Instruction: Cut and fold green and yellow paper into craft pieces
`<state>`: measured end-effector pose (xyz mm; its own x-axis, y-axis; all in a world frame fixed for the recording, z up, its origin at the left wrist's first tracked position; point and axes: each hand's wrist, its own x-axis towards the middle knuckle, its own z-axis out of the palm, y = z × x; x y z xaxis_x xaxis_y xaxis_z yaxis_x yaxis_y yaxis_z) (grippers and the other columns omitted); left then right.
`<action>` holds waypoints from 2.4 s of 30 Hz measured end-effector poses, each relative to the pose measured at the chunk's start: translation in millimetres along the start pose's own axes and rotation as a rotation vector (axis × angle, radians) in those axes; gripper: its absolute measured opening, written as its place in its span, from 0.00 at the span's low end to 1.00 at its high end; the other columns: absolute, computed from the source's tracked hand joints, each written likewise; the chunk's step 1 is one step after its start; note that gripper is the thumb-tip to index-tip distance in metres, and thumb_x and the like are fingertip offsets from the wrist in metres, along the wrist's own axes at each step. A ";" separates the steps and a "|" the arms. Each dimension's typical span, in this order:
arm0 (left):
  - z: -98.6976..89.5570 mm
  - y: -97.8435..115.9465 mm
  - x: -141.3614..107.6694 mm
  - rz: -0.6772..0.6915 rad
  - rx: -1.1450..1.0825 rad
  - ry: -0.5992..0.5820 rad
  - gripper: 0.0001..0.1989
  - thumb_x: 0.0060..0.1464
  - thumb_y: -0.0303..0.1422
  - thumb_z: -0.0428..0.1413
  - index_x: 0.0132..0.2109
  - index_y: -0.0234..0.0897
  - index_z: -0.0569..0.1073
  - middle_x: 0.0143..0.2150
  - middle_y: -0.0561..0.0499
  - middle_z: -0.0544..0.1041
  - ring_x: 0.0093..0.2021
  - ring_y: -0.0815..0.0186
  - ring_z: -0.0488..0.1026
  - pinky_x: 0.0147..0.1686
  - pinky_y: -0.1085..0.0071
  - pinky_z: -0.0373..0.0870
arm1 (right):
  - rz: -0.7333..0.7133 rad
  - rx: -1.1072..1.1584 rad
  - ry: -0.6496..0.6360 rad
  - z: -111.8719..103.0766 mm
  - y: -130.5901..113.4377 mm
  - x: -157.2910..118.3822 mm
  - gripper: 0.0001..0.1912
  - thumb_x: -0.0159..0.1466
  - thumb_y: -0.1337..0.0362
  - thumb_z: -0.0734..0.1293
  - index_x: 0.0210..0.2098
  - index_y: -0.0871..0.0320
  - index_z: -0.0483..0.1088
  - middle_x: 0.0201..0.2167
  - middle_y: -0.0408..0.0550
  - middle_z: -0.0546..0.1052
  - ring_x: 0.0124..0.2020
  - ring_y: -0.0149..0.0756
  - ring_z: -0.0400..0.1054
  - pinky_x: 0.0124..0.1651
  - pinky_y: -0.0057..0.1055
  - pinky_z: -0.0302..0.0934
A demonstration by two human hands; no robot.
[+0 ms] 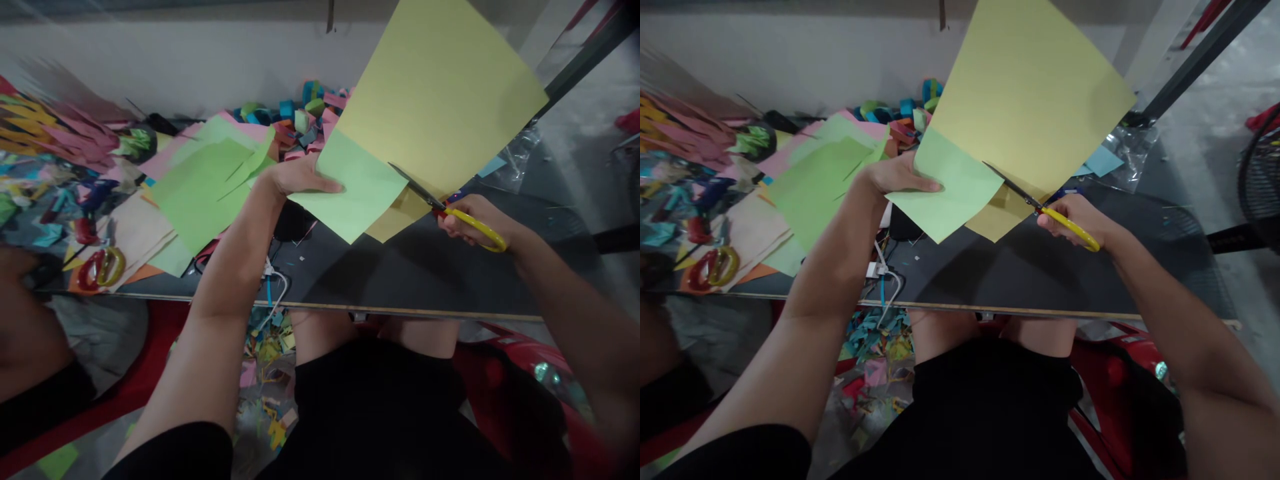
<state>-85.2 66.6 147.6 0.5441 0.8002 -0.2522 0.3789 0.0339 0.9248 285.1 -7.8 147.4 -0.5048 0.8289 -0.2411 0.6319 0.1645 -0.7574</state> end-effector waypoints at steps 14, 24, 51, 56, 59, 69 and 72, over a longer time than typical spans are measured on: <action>3.0 2.9 -4.1 -0.060 -0.027 0.009 0.44 0.38 0.39 0.71 0.62 0.31 0.69 0.51 0.40 0.82 0.60 0.38 0.74 0.58 0.44 0.72 | 0.059 -0.103 -0.004 -2.4 5.1 4.5 0.32 0.60 0.36 0.69 0.19 0.58 0.63 0.13 0.42 0.63 0.13 0.26 0.57 0.18 0.29 0.49; 3.6 4.4 -6.3 -0.045 -0.004 0.014 0.35 0.46 0.36 0.68 0.60 0.31 0.70 0.51 0.41 0.82 0.61 0.39 0.74 0.59 0.42 0.70 | 0.048 -0.195 0.041 -1.6 6.0 3.7 0.34 0.61 0.34 0.67 0.18 0.58 0.63 0.11 0.42 0.60 0.13 0.25 0.54 0.20 0.29 0.47; 7.4 3.7 -9.0 -0.142 -0.078 0.038 0.33 0.38 0.32 0.69 0.55 0.30 0.76 0.46 0.40 0.83 0.52 0.45 0.80 0.54 0.51 0.75 | -0.058 0.155 -0.127 13.1 18.2 8.3 0.39 0.58 0.26 0.62 0.31 0.60 0.68 0.21 0.41 0.65 0.15 0.23 0.56 0.16 0.26 0.53; 4.6 0.7 -10.5 -0.138 -0.043 0.015 0.32 0.38 0.34 0.69 0.54 0.31 0.77 0.47 0.40 0.84 0.47 0.51 0.81 0.53 0.51 0.75 | -0.051 0.183 -0.193 10.4 8.6 4.3 0.40 0.58 0.24 0.60 0.30 0.60 0.66 0.20 0.40 0.64 0.15 0.22 0.56 0.16 0.24 0.53; 5.0 1.0 -13.6 -0.129 -0.034 0.019 0.31 0.40 0.32 0.68 0.54 0.28 0.76 0.48 0.39 0.84 0.45 0.52 0.81 0.52 0.51 0.76 | -0.046 0.213 -0.276 10.4 6.6 4.7 0.42 0.57 0.22 0.58 0.29 0.60 0.66 0.18 0.40 0.63 0.14 0.23 0.56 0.15 0.25 0.53; 1.3 4.4 -21.4 -0.246 0.006 0.039 0.24 0.41 0.30 0.70 0.48 0.27 0.78 0.41 0.42 0.85 0.38 0.59 0.81 0.51 0.55 0.77 | -0.132 0.277 -0.438 13.9 31.3 6.7 0.47 0.61 0.25 0.56 0.45 0.66 0.75 0.22 0.38 0.61 0.18 0.24 0.55 0.18 0.25 0.55; -0.9 2.6 -24.7 -0.247 0.010 0.055 0.22 0.43 0.30 0.69 0.47 0.29 0.77 0.41 0.44 0.85 0.36 0.62 0.79 0.51 0.52 0.77 | -0.147 0.354 -0.369 25.4 43.6 4.0 0.46 0.61 0.25 0.56 0.46 0.62 0.75 0.24 0.40 0.61 0.20 0.27 0.55 0.20 0.28 0.56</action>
<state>-98.3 47.4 156.5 0.3929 0.7998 -0.4537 0.5030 0.2261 0.8342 295.7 -10.8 98.0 -0.7867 0.5571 -0.2658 0.3337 0.0216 -0.9424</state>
